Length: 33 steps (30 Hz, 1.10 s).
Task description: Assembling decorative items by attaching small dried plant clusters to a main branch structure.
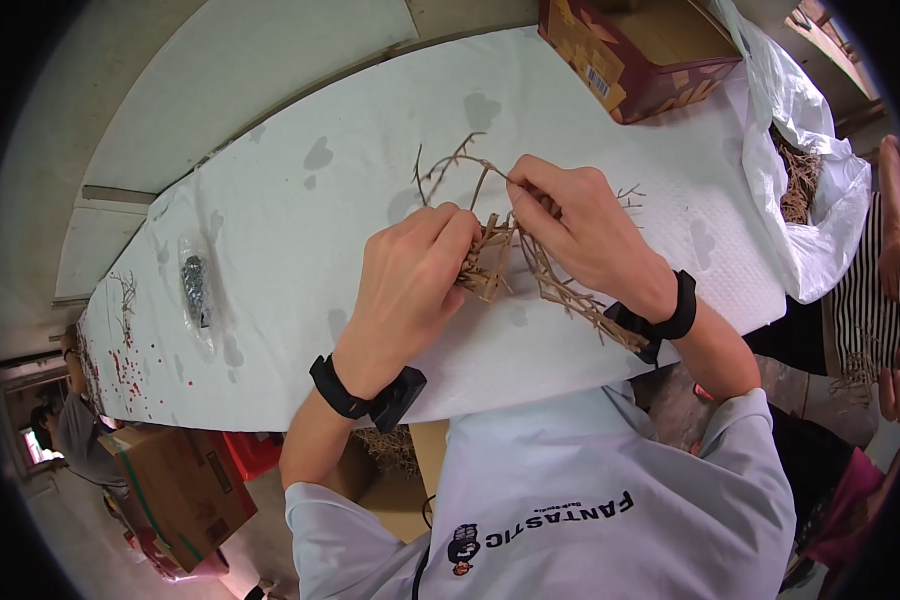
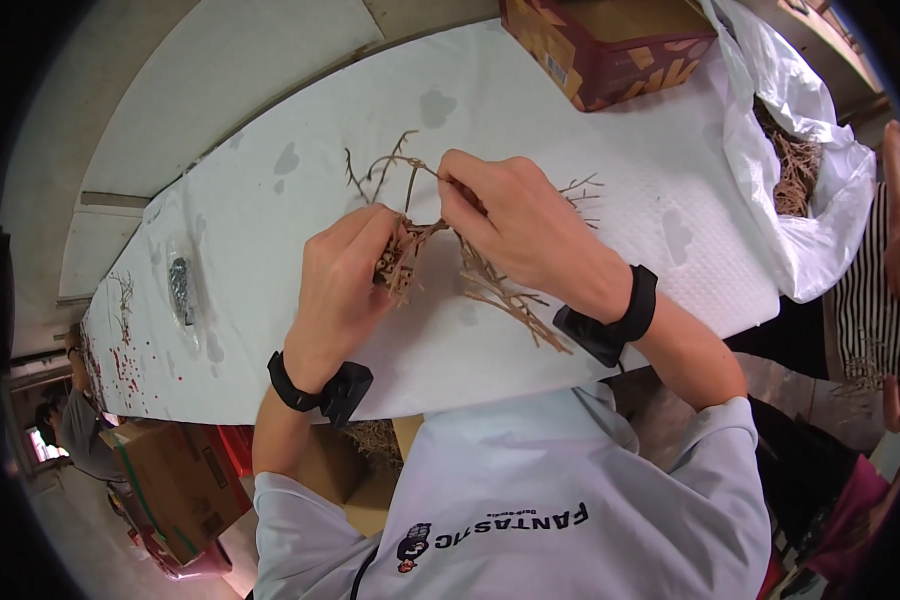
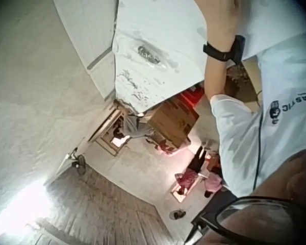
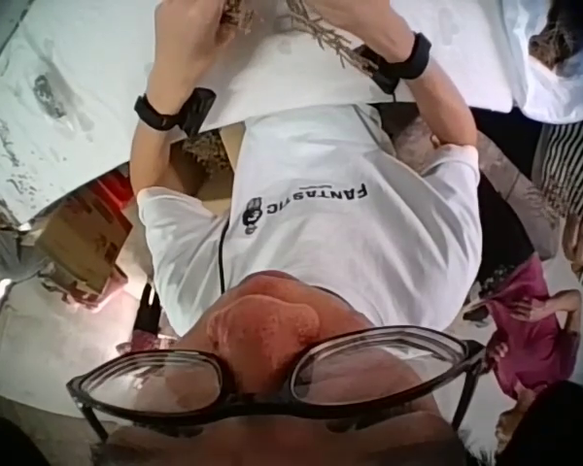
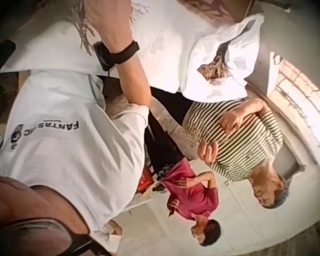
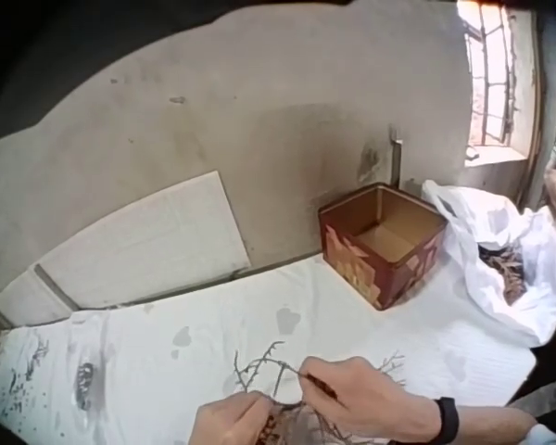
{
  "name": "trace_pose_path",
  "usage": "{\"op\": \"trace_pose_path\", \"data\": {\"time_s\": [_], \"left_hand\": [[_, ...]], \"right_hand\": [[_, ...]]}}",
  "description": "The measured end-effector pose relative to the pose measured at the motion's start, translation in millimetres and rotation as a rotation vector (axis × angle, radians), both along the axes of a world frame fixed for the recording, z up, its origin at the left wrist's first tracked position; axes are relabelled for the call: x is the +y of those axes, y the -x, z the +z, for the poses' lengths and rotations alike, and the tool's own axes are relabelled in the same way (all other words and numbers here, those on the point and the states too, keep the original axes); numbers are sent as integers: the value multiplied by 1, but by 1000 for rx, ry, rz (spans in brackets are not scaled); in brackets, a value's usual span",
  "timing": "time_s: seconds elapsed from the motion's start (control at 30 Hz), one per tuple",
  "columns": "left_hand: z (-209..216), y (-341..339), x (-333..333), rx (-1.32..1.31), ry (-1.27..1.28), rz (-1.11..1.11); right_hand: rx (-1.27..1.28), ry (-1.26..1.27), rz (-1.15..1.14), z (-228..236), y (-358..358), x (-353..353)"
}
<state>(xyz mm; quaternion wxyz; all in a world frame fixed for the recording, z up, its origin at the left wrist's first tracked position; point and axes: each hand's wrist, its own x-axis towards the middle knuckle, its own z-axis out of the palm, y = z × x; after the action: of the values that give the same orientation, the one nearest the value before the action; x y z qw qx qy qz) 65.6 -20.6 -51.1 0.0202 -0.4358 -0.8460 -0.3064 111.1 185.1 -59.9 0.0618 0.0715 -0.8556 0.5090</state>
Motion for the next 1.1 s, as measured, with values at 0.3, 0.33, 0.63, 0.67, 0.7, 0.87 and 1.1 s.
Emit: {"op": "trace_pose_path", "data": {"time_s": [0.3,0.33,0.63,0.67,0.7,0.87,1.1], "left_hand": [[4,0,-17,-363,-19,-79],[6,1,-18,-437,-39,-84],[14,-5,-36,-614,-53,-122],[15,-7,-37,-609,-31,-131],[16,-8,-39,-604,-8,-140],[12,-2,-62,-513,-12,-82],[-14,5,-96,-777,-412,201]], "right_hand": [[-160,-34,163,14,-3,-1],[-149,-26,170,16,-4,-1],[-198,8,204,21,-9,-2],[-198,9,205,21,-9,-2],[-180,-14,206,21,-9,-3],[138,-179,14,-5,-5,26],[-240,359,-158,-2,10,55]]}}
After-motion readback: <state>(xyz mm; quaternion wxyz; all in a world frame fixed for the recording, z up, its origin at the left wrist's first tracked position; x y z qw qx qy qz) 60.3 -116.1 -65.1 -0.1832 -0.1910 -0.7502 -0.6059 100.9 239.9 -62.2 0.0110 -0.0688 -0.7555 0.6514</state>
